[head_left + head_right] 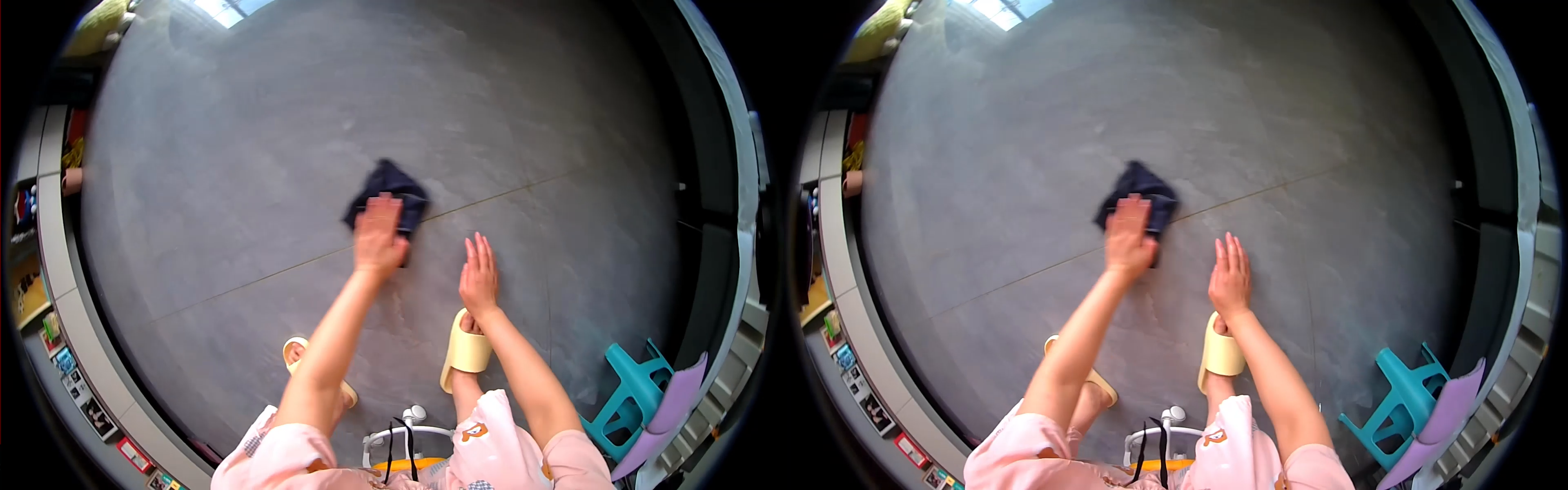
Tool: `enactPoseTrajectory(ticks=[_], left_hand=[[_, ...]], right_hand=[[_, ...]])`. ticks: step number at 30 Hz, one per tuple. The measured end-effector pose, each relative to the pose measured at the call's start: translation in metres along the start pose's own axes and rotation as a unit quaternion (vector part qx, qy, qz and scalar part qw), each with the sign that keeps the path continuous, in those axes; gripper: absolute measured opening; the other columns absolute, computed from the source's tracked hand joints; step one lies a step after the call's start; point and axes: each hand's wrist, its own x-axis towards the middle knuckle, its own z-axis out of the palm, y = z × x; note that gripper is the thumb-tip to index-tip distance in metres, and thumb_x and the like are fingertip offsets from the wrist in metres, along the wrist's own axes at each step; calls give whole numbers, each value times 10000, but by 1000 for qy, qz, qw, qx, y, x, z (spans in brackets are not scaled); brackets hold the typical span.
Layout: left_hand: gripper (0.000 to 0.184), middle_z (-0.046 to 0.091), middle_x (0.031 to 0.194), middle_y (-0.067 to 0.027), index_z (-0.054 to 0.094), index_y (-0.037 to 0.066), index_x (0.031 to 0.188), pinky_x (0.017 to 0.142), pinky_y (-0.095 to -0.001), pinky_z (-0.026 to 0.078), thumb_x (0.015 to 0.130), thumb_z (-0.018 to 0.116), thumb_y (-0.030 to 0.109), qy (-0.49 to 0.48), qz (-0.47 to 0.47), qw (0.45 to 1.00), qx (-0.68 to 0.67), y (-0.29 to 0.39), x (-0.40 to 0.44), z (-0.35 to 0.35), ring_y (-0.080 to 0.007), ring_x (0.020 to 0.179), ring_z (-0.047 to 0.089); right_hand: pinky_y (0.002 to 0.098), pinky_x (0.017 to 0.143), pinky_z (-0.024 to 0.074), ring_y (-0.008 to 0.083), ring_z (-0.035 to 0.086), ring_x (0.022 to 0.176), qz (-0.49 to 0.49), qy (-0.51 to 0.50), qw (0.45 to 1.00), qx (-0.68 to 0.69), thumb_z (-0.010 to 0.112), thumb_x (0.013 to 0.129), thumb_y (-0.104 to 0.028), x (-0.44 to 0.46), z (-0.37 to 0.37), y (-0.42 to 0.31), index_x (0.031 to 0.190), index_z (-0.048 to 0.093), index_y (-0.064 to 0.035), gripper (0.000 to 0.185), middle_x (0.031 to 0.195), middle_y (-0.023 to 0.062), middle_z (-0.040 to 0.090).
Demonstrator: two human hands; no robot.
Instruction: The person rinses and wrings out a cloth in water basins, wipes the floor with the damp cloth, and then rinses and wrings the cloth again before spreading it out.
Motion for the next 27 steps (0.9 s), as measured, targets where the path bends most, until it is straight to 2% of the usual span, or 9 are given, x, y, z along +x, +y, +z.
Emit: enactPoseTrajectory(ticks=[6,8,10,12,15,18,20,24,27], left_hand=[[608,264,1447,-138,305,83,1386,1070,-431,200,803,406,226,196,-135,965,114,-233,-108,-66,-325,1331,245],[563,282,1436,-149,294,63,1384,1055,-426,239,869,340,285,242,-272,911,196,-294,-153,-60,-333,1319,264],[550,293,1428,-159,286,49,1381,1035,-427,274,885,334,282,222,-506,811,194,-300,-153,-62,-335,1307,287],[553,296,1413,-202,282,50,1380,1010,-448,300,891,347,302,205,-564,764,236,-275,-132,-53,-370,1264,343],[603,195,1459,-186,260,64,1397,1080,-481,138,842,364,275,220,-314,902,199,-174,-103,-36,-385,1343,160],[677,186,1474,-137,353,90,1364,1097,-484,40,701,467,168,72,-128,988,41,-55,-67,-19,-350,1372,73],[663,259,1446,-132,391,118,1339,1091,-476,130,692,502,210,-23,-3,998,-64,5,-40,-10,-339,1349,181],[647,351,1399,-124,421,97,1308,1073,-452,213,688,511,259,-16,225,967,-121,25,18,5,-291,1309,297],[672,390,1372,-108,447,102,1283,1046,-457,265,622,553,170,11,190,976,-106,-24,48,-13,-298,1284,334]], right_hand=[[407,1104,146,273,154,1364,-47,-130,984,-112,483,875,-315,30,26,-40,1394,217,-23,653,1479,144,138],[403,1109,124,266,117,1373,-42,-170,976,-130,468,881,-352,31,22,-42,1406,175,-22,686,1489,140,87],[401,1112,110,264,92,1379,-42,-193,970,-144,457,885,-371,34,20,-41,1413,148,-22,705,1494,139,51],[400,1113,102,266,77,1381,-41,-205,967,-148,451,887,-373,34,20,-41,1416,136,-23,708,1496,140,30],[401,1114,101,272,76,1381,-33,-212,963,-162,443,891,-375,34,20,-44,1417,124,-21,710,1494,146,32],[408,1112,111,276,82,1380,-38,-204,967,-150,455,878,-367,34,22,-42,1409,144,-5,714,1492,153,52],[414,1110,122,280,98,1377,-39,-213,961,-172,467,864,-364,36,19,-45,1397,172,13,717,1485,163,85],[423,1102,150,306,144,1365,-74,-181,959,-204,514,834,-348,32,30,-28,1370,236,41,719,1464,192,158],[414,1103,143,317,127,1365,-64,-188,966,-165,495,859,-356,32,22,-38,1388,166,43,739,1473,197,102]])
